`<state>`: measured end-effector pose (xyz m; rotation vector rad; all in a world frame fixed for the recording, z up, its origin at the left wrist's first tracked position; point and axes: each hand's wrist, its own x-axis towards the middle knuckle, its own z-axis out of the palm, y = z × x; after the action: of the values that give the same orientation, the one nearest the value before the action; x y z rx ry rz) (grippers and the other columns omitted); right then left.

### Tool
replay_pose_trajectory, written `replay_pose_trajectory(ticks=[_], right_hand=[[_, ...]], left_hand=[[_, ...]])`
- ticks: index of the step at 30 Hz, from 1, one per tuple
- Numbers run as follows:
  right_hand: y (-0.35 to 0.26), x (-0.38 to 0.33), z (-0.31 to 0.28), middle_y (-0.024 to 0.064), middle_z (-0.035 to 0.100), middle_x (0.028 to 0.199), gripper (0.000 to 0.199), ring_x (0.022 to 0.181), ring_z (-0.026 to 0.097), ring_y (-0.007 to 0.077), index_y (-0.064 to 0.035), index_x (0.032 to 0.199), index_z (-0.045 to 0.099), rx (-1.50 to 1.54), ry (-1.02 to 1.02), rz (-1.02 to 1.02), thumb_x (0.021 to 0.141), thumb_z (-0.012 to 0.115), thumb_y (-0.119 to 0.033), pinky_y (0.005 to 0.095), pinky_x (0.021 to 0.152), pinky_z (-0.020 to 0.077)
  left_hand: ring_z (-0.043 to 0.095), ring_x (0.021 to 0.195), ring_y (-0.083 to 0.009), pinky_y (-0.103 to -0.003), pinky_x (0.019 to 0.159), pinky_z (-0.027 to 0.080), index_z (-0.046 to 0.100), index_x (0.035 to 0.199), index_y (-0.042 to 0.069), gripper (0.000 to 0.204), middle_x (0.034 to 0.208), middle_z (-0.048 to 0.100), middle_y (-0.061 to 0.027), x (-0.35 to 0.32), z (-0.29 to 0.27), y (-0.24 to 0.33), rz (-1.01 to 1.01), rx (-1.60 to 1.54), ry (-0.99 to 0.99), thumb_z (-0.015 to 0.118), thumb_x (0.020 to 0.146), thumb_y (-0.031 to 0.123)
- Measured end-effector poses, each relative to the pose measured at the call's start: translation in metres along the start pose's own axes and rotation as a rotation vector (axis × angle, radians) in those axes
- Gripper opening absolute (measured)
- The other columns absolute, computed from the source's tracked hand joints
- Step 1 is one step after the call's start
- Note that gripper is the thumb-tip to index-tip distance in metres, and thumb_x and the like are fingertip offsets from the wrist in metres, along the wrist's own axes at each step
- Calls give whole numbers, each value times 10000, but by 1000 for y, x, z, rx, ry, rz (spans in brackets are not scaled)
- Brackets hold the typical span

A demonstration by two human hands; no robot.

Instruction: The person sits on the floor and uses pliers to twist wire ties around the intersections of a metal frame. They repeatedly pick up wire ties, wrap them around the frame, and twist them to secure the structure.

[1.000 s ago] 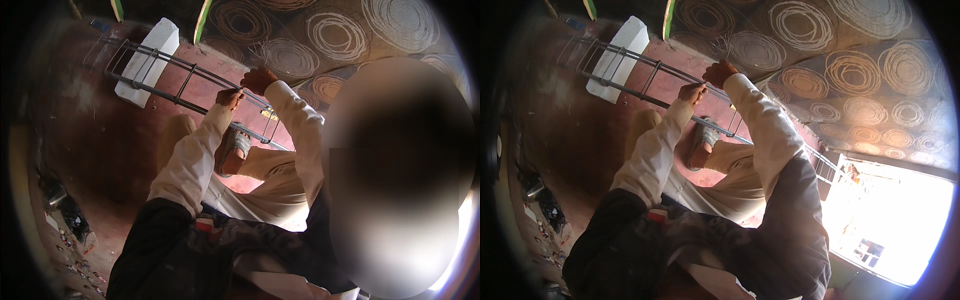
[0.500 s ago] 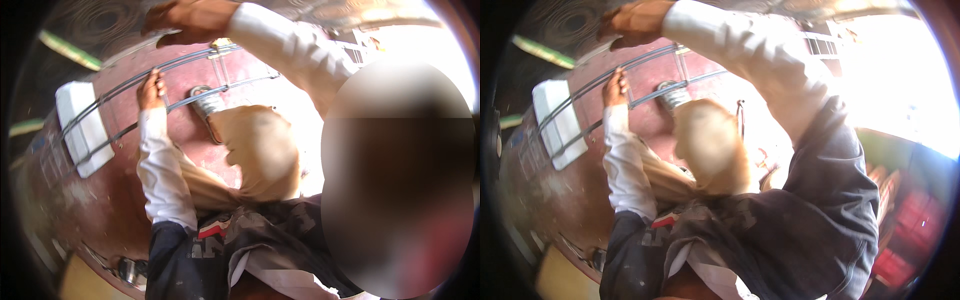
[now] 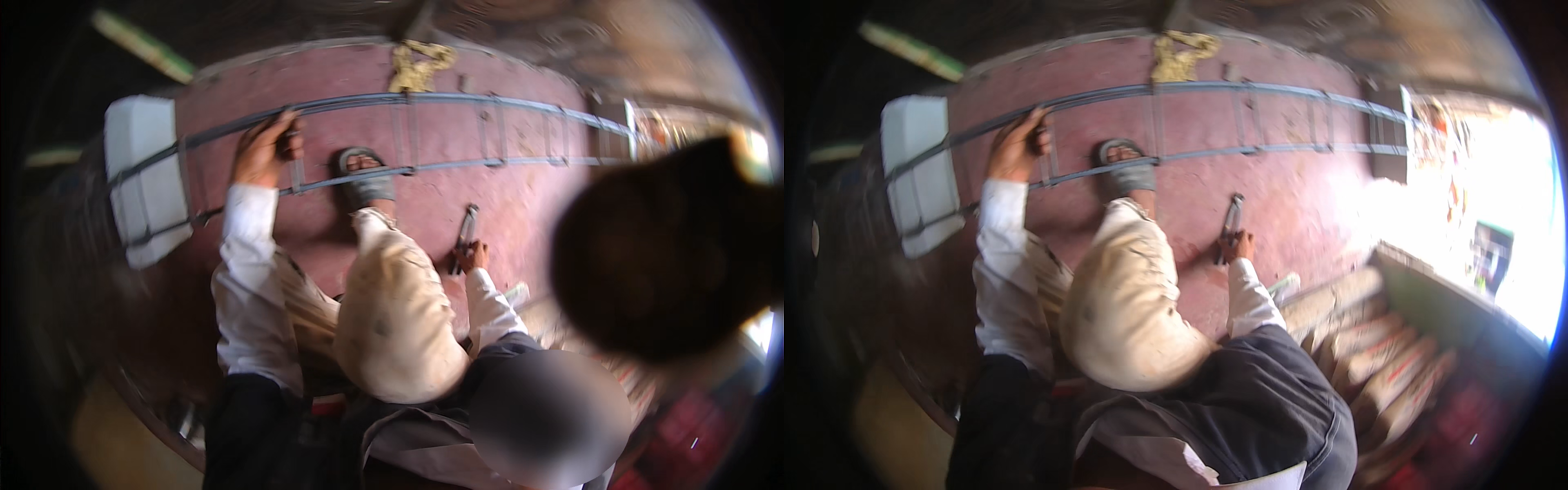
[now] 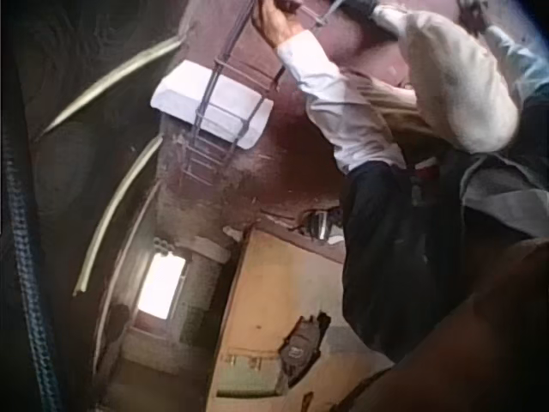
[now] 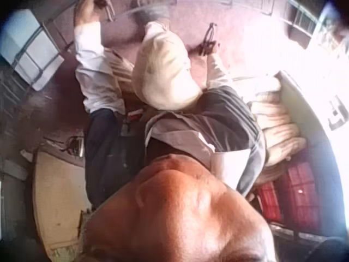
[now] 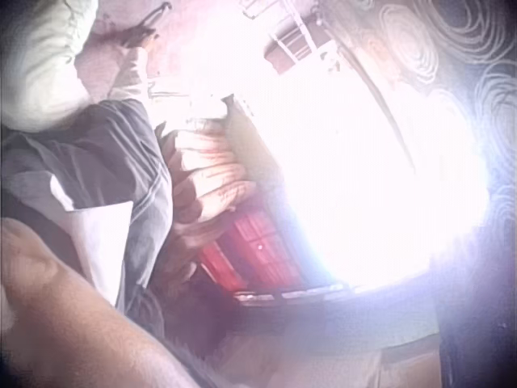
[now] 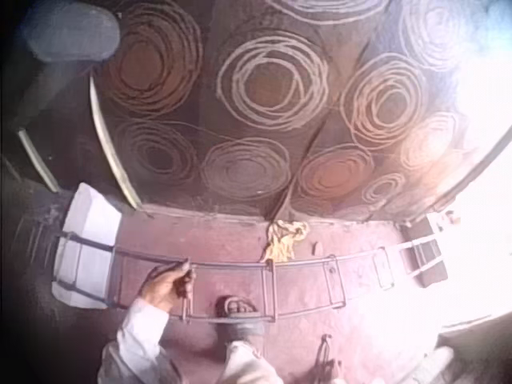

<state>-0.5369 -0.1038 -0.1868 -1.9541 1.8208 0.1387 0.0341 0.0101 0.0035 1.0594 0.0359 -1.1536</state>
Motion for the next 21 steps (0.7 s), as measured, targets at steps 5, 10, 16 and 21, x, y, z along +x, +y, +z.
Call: replay_pose_trajectory(ticks=[5,10,16,21], right_hand=[[-9,13,-15,184,601,871,422,802,626,366,-28,933,558,-134,-94,-176,704,780,-304,446,696,509],[10,18,-71,104,523,681,208,491,580,250,-49,871,525,814,-313,475,869,538,-256,354,404,470],[-110,-5,-223,-2,485,545,218,394,457,93,-101,786,483,497,133,-196,937,629,-162,232,369,353],[-332,17,-321,114,583,1002,239,933,579,321,-65,1084,635,-658,420,-1186,875,526,-29,494,822,429]], left_hand=[[603,621,-115,-244,507,501,661,1034,10,222,855,655,-58,-10,2,0,49,8,12,660,916,198],[604,582,-114,-248,492,499,669,1001,24,196,819,670,-65,-12,7,-5,109,-29,24,669,908,196],[599,549,-117,-253,481,502,670,968,7,202,802,679,-77,-12,3,-9,138,-59,26,679,899,196],[593,525,-125,-262,464,500,664,969,-13,214,787,679,-86,-10,6,-8,142,-79,12,695,884,181]])
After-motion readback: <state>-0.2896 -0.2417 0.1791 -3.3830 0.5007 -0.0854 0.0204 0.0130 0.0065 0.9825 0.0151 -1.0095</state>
